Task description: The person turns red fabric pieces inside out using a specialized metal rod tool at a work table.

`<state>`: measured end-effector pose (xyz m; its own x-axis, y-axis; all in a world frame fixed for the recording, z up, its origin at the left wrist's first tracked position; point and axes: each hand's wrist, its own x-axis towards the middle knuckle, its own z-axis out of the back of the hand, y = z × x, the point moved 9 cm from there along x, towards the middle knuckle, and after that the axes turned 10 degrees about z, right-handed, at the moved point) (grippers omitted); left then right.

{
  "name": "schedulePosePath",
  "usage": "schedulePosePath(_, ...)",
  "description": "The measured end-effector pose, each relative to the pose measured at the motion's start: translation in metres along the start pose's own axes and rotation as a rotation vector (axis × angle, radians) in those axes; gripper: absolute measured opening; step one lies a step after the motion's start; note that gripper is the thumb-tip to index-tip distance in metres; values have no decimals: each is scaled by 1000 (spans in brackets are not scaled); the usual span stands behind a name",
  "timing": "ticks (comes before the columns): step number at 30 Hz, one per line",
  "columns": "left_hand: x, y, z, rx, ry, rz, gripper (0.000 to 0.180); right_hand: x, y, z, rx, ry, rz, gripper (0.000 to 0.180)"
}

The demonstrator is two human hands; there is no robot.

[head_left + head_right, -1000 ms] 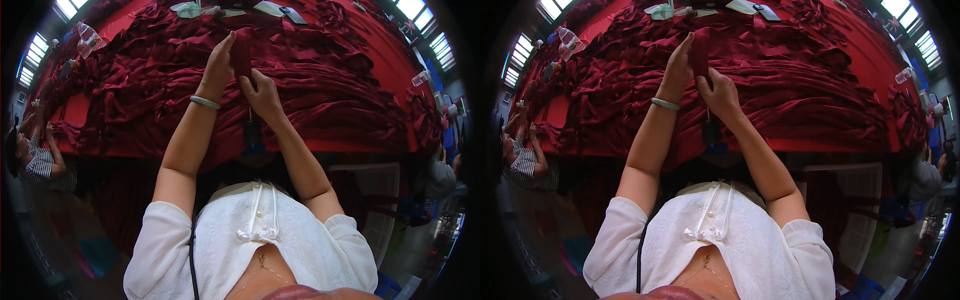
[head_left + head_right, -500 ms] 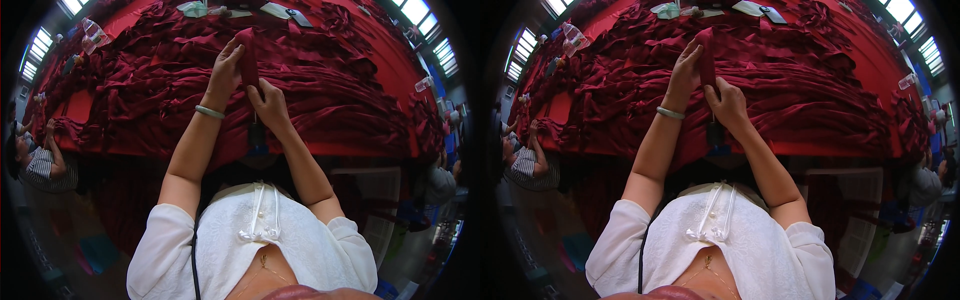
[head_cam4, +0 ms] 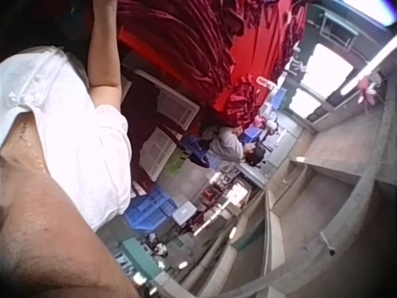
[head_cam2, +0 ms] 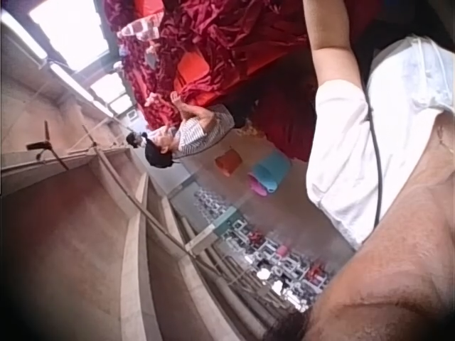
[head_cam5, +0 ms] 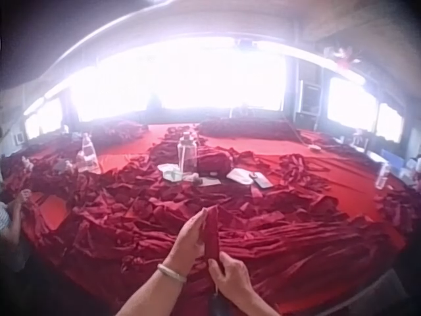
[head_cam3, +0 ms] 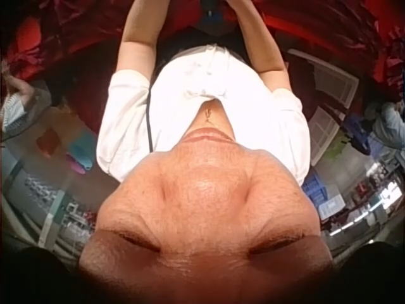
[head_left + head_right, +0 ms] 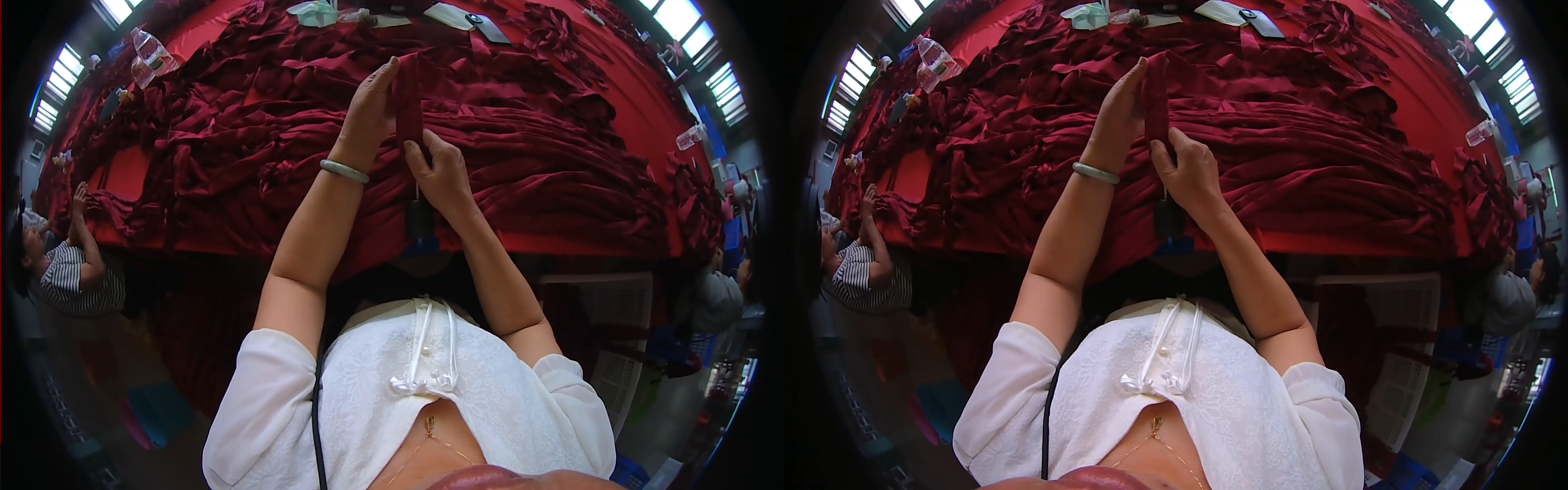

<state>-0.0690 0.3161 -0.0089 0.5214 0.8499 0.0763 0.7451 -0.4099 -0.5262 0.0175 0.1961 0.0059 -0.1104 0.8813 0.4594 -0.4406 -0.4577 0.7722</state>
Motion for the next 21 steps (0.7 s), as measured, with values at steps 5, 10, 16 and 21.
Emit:
schedulePosePath(5, -8, -8, -1, 123, -217, -122, 4, -1, 0, 2, -29, -26, 44, 26)
schedulePosePath(10, -28, 4, 0, 123, -262, -105, 1, -2, 2, 2, -12, -2, 71, 24)
schedulePosePath(16, -96, 43, -12, 351, -316, 19, 4, 16, -31, 23, 233, -44, 1, 39)
schedulePosePath(21, -121, 36, -4, 681, -322, 41, 13, 77, -20, 20, 164, -95, 150, 34)
